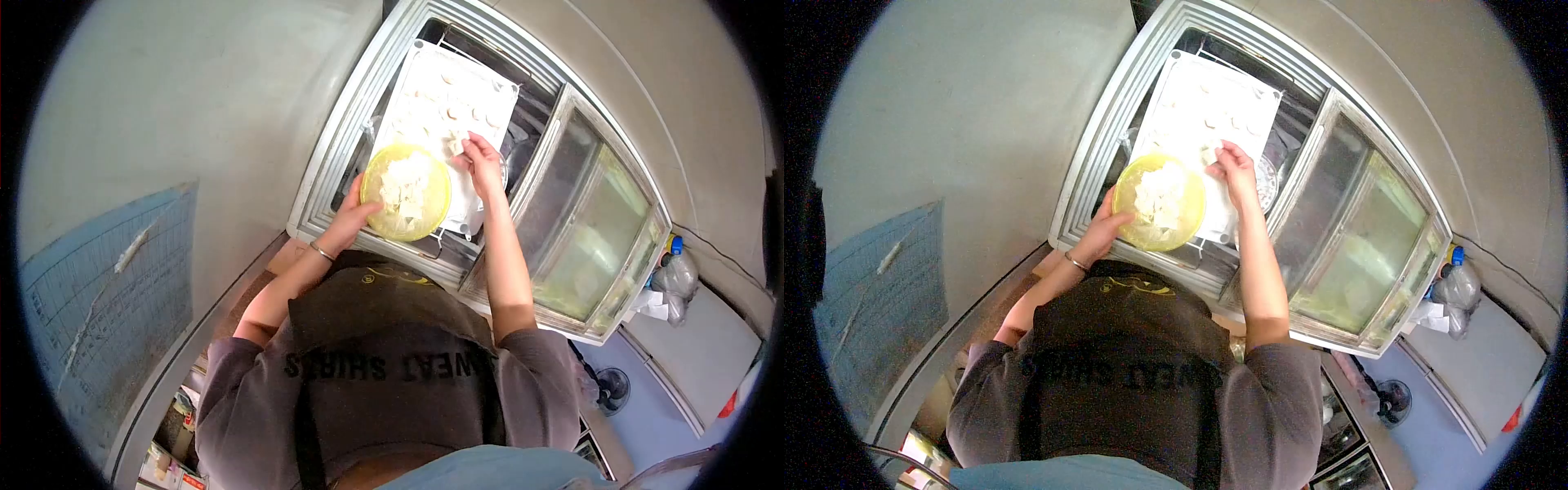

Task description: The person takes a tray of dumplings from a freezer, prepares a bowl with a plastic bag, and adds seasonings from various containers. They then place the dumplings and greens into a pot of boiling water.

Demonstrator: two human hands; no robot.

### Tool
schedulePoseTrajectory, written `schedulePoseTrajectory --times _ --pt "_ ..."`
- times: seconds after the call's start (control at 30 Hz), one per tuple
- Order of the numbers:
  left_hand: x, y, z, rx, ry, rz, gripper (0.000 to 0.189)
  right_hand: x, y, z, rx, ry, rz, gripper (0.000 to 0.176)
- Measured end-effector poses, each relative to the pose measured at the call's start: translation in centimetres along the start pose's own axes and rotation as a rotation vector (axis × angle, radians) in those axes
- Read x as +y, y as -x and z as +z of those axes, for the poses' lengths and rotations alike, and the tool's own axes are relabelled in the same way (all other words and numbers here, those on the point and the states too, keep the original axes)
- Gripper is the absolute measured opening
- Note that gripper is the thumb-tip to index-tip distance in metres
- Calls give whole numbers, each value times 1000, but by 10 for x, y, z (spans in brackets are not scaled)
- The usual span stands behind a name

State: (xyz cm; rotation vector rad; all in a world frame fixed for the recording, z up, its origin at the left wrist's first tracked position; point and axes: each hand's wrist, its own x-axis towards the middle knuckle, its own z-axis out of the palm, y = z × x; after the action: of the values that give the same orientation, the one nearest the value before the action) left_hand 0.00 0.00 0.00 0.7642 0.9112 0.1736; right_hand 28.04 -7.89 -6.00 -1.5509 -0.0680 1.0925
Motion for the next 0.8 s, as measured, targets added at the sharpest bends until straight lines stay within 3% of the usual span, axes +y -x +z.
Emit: schedulePoseTrajectory --times 0.07,0.1,0.2,0.23,0.3,0.33,0.37,0.43,0.5,0.57,0.73,0.8 --pt "-2 4 15 20 90 -58 71 -27 30 -6 -322 136 -24 36" --pt "11 -3 -9 33 46 -19 71 -20 8 20 -347 99 -65 36" --pt "-5 -12 2 6 47 -39 72 -23 -35 -6 212 901 -537 36" --pt "-2 -4 2 10 41 -44 72 -17 -42 -3 210 895 -531 36" --pt "6 -2 1 20 31 -72 73 -13 -65 4 339 1321 -735 38" --pt "10 0 1 28 27 -82 73 -10 -72 5 348 1351 -734 37" --pt "11 -1 -1 27 22 -76 73 -9 -77 2 353 1345 -740 37" --pt "12 -4 0 18 90 -22 73 -13 -74 -1 268 1217 -527 33" --pt "12 -7 -1 26 79 -9 73 -7 -69 -5 244 1156 -530 31" --pt "9 -10 -3 22 78 -7 73 -4 -56 -3 237 963 -700 29" --pt "8 -15 1 24 20 -36 74 2 -68 -2 255 877 -694 12" --pt "11 -14 4 30 -1 -19 74 4 -69 -11 280 653 -495 9"
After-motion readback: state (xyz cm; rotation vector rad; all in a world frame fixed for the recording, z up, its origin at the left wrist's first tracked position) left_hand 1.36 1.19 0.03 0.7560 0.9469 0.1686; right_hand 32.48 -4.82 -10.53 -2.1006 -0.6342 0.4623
